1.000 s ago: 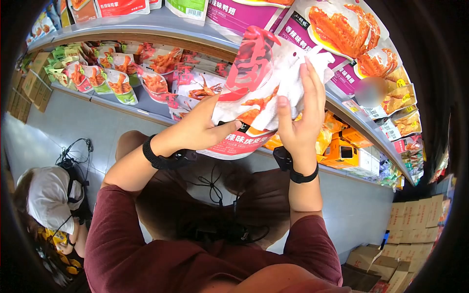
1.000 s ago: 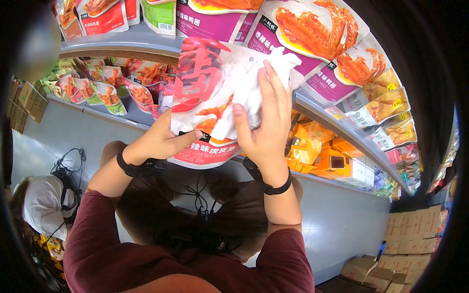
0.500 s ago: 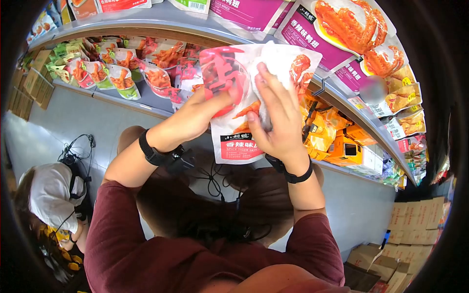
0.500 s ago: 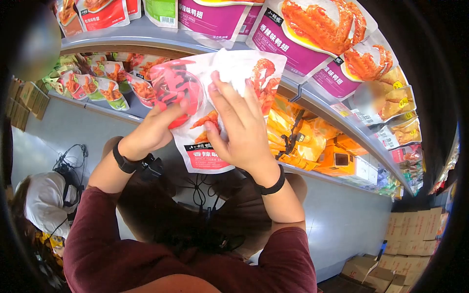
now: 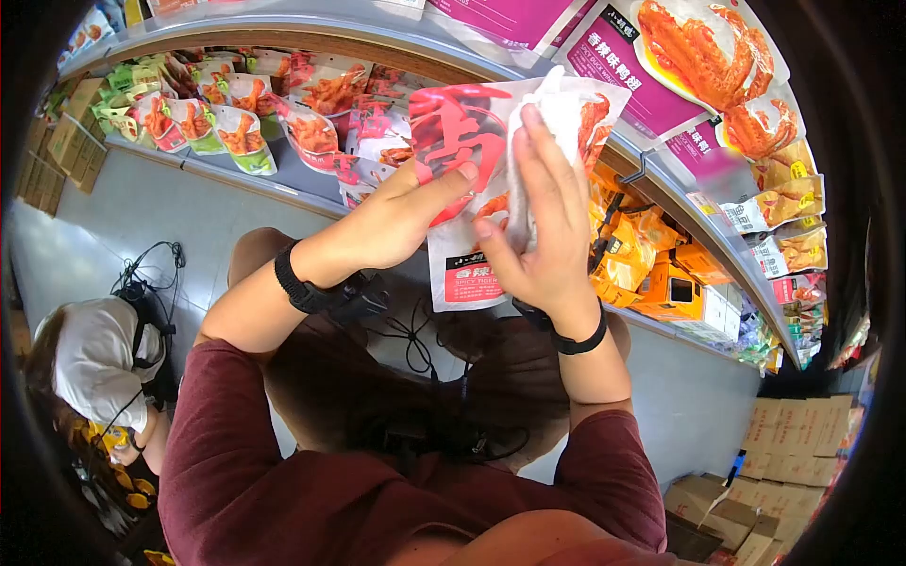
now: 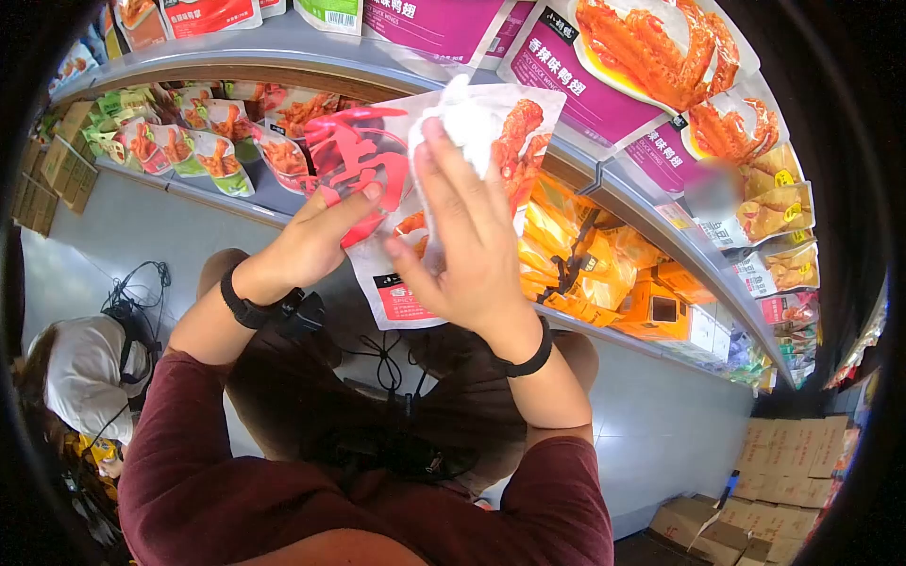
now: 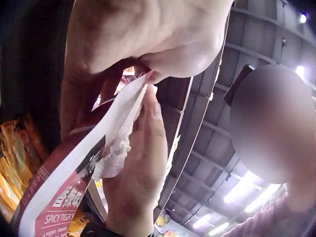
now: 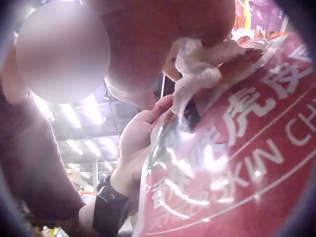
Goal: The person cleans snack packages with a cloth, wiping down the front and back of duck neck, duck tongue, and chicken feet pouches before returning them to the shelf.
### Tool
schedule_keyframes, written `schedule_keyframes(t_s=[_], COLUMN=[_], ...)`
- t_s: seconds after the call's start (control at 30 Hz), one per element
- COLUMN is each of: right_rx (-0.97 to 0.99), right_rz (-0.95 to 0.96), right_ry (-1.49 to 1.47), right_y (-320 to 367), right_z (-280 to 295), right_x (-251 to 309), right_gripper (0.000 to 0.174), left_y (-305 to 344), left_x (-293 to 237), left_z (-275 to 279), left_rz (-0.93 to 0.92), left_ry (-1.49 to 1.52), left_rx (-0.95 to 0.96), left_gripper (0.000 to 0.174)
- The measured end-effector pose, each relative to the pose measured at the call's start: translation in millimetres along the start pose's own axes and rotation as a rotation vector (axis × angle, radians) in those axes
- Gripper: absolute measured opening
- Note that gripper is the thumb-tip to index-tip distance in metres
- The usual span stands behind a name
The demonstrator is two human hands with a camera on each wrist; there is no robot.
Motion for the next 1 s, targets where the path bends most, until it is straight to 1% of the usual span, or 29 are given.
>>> schedule_keyframes(t_s=[0.03, 0.1, 0.13, 0.17, 0.23, 0.27, 0.3, 0.33, 0.37, 0.43, 0.47, 0.5, 0.57, 0.63, 0.7, 0.83, 0.9, 1.0], right_rx=[0.027, 0.052, 0.067, 0.081, 0.045, 0.003, -0.038, 0.029, 0.030, 0.167, 0.152, 0.148, -0.001, 0.004, 0.024, 0.097, -0.041, -0.058], right_rz=[0.001, -0.016, -0.011, -0.006, -0.043, -0.026, -0.009, -0.038, -0.038, -0.022, -0.003, -0.009, -0.045, -0.055, -0.058, -0.046, -0.035, -0.003], right_ry=[-0.020, -0.036, 0.021, 0.077, 0.128, 0.079, 0.032, 0.042, 0.043, 0.061, 0.097, 0.096, 0.103, 0.103, 0.036, 0.080, 0.121, 0.113], right_y=[0.2, 2.3, 1.8, 1.4, 2.8, 1.0, 0.5, 6.3, 6.1, 2.9, 2.9, 2.7, 1.2, 1.4, 1.7, 1.4, 0.4, -1.2], right_z=[-2.8, -6.2, -6.7, -7.4, -0.6, 5.4, 10.5, 4.9, 2.9, -9.4, -9.8, -10.2, 0.9, 2.4, 0.6, 3.0, 14.5, 16.6], right_x=[3.8, 5.1, 5.3, 4.6, -9.7, -13.0, -13.8, -7.3, 0.9, 15.5, 9.8, 2.9, -8.2, -6.8, -0.4, -0.1, -8.6, -5.7], right_gripper=[0.069, 0.071, 0.071, 0.071, 0.070, 0.070, 0.070, 0.070, 0.070, 0.071, 0.071, 0.071, 0.071, 0.071, 0.070, 0.070, 0.075, 0.076], left_y=[0.8, 1.7, 2.2, 2.6, 4.9, 5.3, 4.2, 3.0, 1.9, 0.5, 0.1, -0.9, -4.1, -4.7, -3.6, -4.4, -4.3, -4.8], left_x=[2.5, -0.9, -3.9, -3.8, -13.8, -13.4, -8.2, -3.1, -1.6, 7.3, 9.2, 10.9, 11.1, 7.6, 6.6, 0.4, 3.4, -0.5], left_z=[-1.8, -1.5, -2.3, -4.1, -3.6, -4.0, -5.4, -6.9, -5.0, 0.1, -2.2, -3.8, -2.6, -5.0, -3.7, 2.2, 3.1, 1.4], left_rz=[0.018, -0.016, -0.050, -0.048, -0.194, -0.193, -0.122, -0.054, -0.054, 0.015, 0.056, 0.063, 0.018, 0.021, 0.071, 0.029, 0.023, 0.033], left_ry=[-0.015, -0.042, -0.069, -0.070, -0.227, -0.226, -0.123, -0.021, -0.020, 0.166, 0.263, 0.261, 0.395, 0.435, 0.473, 0.545, 0.588, 0.623], left_rx=[0.053, 0.063, 0.073, 0.075, -0.020, -0.019, 0.006, 0.032, 0.032, 0.031, 0.031, 0.035, 0.003, 0.026, -0.001, -0.016, -0.012, 0.002], left_gripper=[0.034, 0.035, 0.036, 0.036, 0.038, 0.038, 0.039, 0.041, 0.041, 0.042, 0.042, 0.042, 0.041, 0.041, 0.045, 0.041, 0.040, 0.036])
Point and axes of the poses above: each hand's wrist, its own y-axis away from the middle knuckle, its own z-axis out of the back of the hand, x = y × z, the point moved 7 cm from there along -y, towards the middle knuckle, and after that the axes turned 14 degrees about -y, right-handed, at the moved point
